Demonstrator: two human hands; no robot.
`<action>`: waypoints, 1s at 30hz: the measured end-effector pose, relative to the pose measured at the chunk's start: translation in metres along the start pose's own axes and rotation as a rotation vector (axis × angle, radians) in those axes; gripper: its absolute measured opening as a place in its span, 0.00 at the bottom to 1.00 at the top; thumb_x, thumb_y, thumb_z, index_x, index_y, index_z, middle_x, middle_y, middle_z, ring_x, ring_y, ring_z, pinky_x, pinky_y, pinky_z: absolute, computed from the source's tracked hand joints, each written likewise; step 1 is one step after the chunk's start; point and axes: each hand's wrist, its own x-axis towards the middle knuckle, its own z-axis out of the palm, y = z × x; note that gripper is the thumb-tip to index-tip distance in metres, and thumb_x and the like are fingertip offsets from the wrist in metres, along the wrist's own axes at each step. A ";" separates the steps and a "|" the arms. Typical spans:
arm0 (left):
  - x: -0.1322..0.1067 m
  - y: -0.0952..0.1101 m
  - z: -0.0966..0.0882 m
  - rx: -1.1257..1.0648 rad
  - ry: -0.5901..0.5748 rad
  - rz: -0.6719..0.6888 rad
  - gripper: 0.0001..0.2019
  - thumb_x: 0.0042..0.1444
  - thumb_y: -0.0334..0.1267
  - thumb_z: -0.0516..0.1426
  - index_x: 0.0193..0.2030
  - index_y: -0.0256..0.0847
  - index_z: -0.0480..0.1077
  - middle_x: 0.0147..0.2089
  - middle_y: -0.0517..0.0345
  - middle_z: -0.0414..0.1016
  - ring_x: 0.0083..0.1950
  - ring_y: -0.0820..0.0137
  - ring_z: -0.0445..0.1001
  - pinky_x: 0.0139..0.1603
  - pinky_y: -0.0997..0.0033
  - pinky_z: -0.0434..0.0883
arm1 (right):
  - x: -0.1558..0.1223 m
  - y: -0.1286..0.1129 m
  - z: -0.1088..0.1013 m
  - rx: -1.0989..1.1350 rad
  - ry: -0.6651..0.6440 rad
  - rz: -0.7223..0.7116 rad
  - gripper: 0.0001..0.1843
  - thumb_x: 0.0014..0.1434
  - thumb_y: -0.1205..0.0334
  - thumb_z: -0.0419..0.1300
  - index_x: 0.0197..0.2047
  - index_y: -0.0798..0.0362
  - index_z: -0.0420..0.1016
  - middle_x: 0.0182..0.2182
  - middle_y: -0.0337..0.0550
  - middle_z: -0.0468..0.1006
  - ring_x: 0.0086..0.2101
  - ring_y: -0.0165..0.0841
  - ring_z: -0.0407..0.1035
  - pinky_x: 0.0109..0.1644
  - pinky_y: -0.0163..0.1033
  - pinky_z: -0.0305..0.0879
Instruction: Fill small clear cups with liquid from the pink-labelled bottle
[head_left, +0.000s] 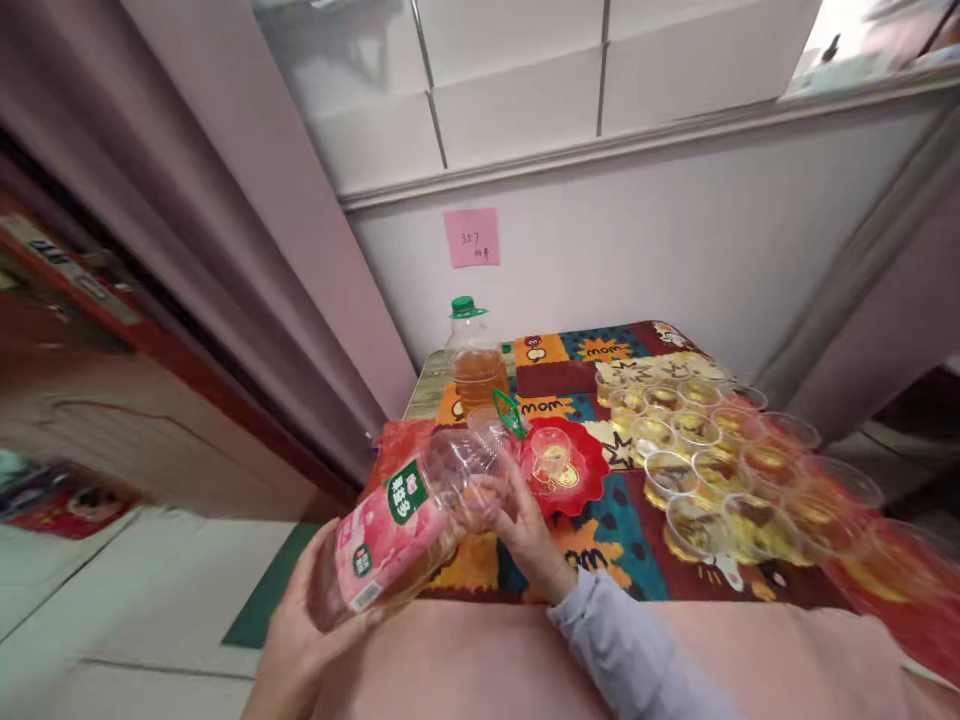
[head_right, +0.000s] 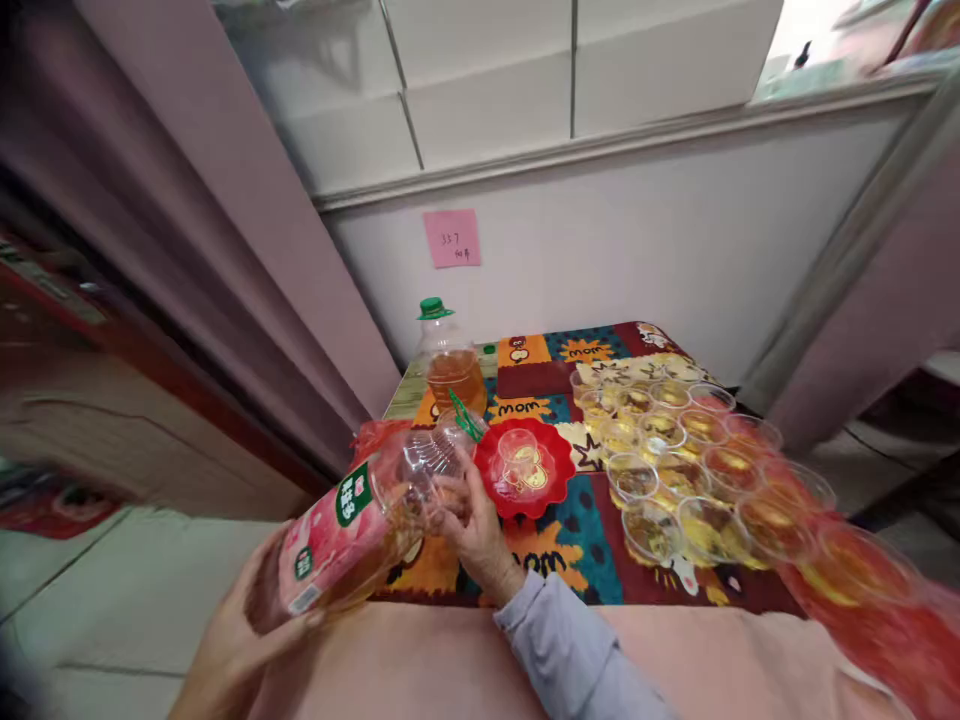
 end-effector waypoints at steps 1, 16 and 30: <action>0.000 0.002 -0.001 -0.007 0.005 -0.014 0.55 0.37 0.50 0.77 0.71 0.42 0.61 0.78 0.35 0.62 0.79 0.35 0.59 0.77 0.37 0.61 | 0.000 0.004 -0.002 0.007 -0.003 0.011 0.58 0.56 0.35 0.74 0.79 0.42 0.50 0.57 0.52 0.77 0.46 0.38 0.79 0.51 0.44 0.79; 0.010 0.028 -0.003 0.060 -0.048 -0.130 0.55 0.37 0.53 0.77 0.71 0.46 0.60 0.76 0.42 0.67 0.76 0.42 0.65 0.73 0.52 0.71 | -0.001 0.005 -0.007 0.079 0.043 0.069 0.57 0.57 0.38 0.73 0.80 0.44 0.51 0.61 0.54 0.79 0.40 0.38 0.80 0.36 0.40 0.80; 0.015 0.058 0.006 0.175 -0.036 -0.118 0.49 0.34 0.46 0.76 0.67 0.51 0.68 0.74 0.49 0.72 0.74 0.45 0.70 0.71 0.52 0.73 | -0.001 -0.015 -0.007 0.093 0.086 0.148 0.59 0.57 0.36 0.72 0.80 0.48 0.50 0.57 0.55 0.81 0.47 0.45 0.81 0.38 0.44 0.82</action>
